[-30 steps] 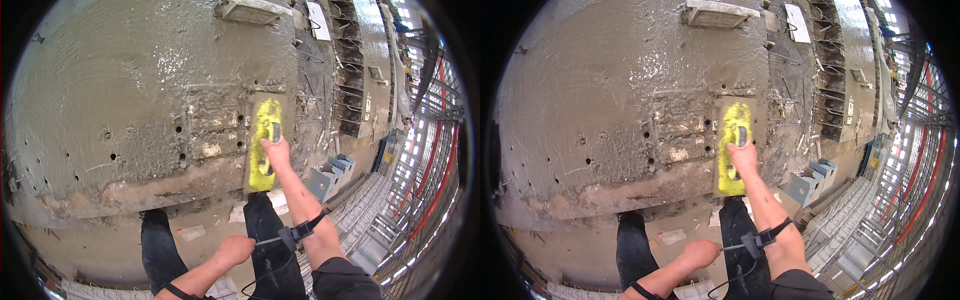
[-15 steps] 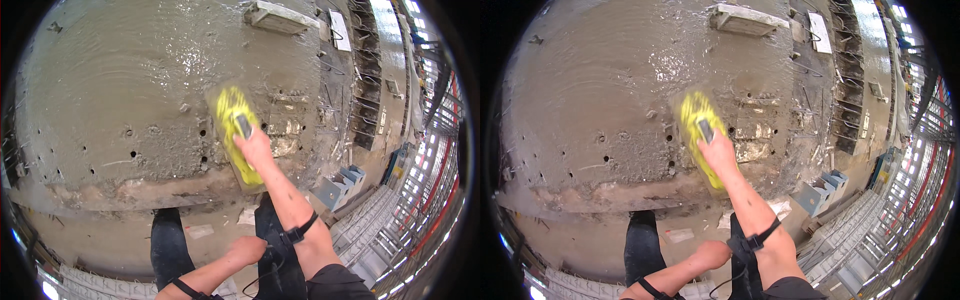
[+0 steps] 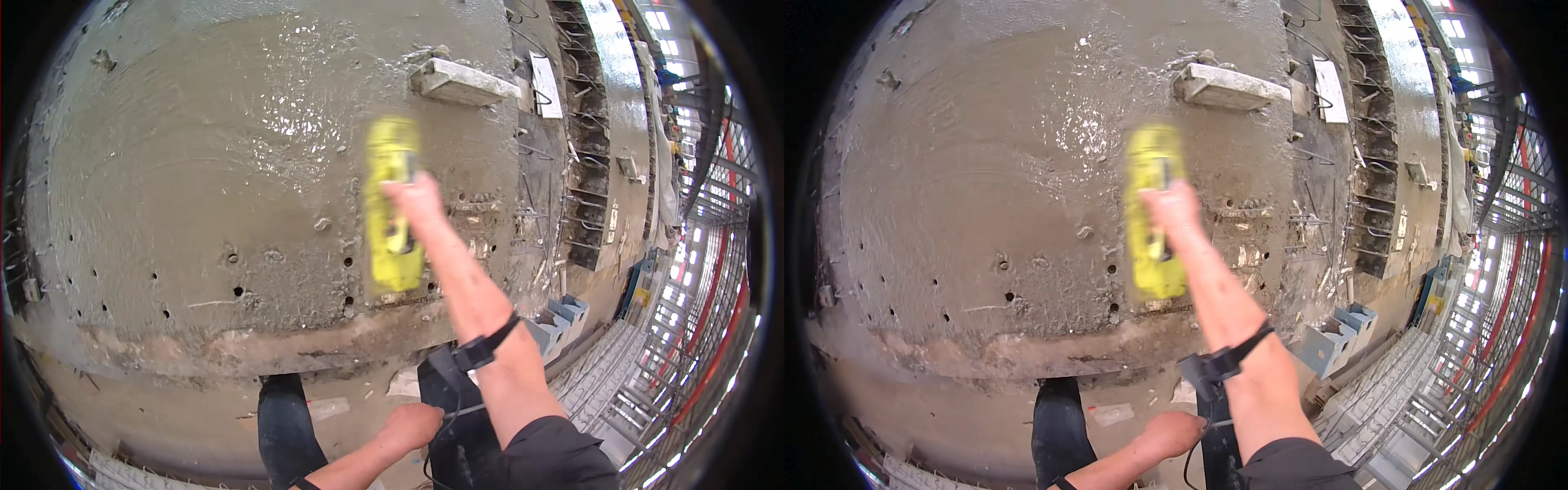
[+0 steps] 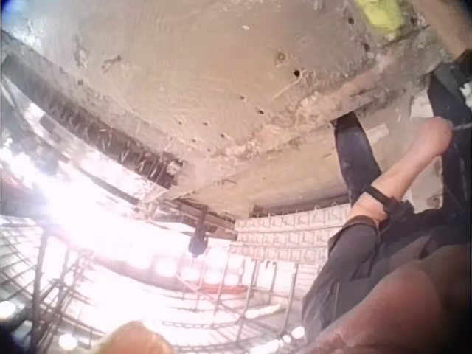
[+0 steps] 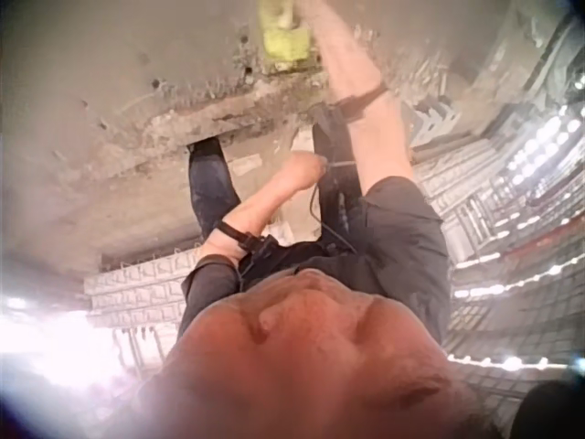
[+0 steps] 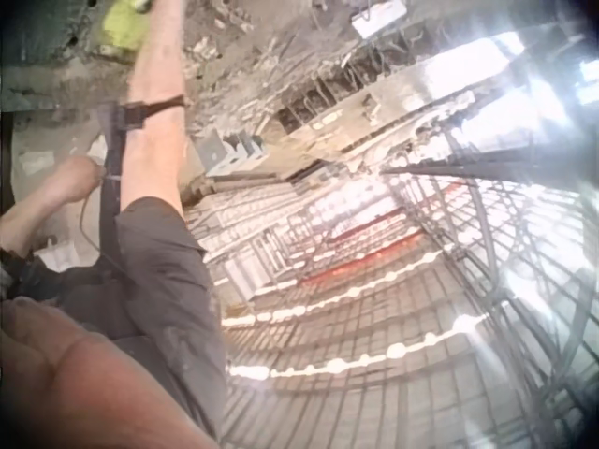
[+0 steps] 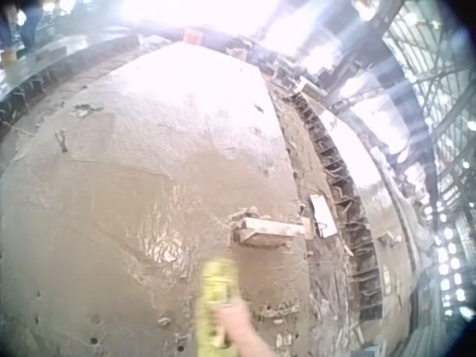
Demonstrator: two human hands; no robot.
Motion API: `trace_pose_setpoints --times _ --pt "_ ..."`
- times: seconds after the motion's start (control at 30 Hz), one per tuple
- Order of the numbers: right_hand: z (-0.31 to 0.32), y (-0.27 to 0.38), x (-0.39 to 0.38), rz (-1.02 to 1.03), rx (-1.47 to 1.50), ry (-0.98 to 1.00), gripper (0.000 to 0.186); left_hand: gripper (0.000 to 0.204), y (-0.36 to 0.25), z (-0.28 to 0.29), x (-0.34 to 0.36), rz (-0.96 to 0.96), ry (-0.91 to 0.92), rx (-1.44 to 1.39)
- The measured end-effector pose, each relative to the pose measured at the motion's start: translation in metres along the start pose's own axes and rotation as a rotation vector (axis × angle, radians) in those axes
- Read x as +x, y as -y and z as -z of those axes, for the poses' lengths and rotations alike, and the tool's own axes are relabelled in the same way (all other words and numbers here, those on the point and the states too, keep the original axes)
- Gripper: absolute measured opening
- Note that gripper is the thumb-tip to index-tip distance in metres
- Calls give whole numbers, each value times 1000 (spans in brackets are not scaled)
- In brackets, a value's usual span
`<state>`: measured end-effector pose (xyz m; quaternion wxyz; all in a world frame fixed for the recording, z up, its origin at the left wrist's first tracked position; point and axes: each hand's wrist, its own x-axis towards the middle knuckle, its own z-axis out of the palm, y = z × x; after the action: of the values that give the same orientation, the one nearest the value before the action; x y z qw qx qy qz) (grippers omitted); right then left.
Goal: Smoothing wet concrete using a manual trowel/float.
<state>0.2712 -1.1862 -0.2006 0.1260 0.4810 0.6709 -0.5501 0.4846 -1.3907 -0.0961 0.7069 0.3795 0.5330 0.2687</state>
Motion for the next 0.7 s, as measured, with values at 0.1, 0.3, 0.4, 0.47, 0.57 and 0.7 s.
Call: trace_pose_setpoints --times 0.1,0.3,0.4,0.47,0.57,0.7 --pt "-78 35 -30 185 -619 114 30 26 10 -5 4 17 17 28" --pt "4 10 9 -150 -277 -189 32 27 13 4 -12 50 29 48" --pt "115 -50 48 -205 -161 -480 26 27 5 6 -11 10 4 33" --pt "162 -70 64 -107 433 -504 23 27 5 7 -7 -36 15 16" --pt "155 -39 80 -113 478 -420 29 27 6 15 -14 -35 2 -8" --pt "57 -15 54 -138 496 -270 29 28 11 10 -22 -17 -53 -39"
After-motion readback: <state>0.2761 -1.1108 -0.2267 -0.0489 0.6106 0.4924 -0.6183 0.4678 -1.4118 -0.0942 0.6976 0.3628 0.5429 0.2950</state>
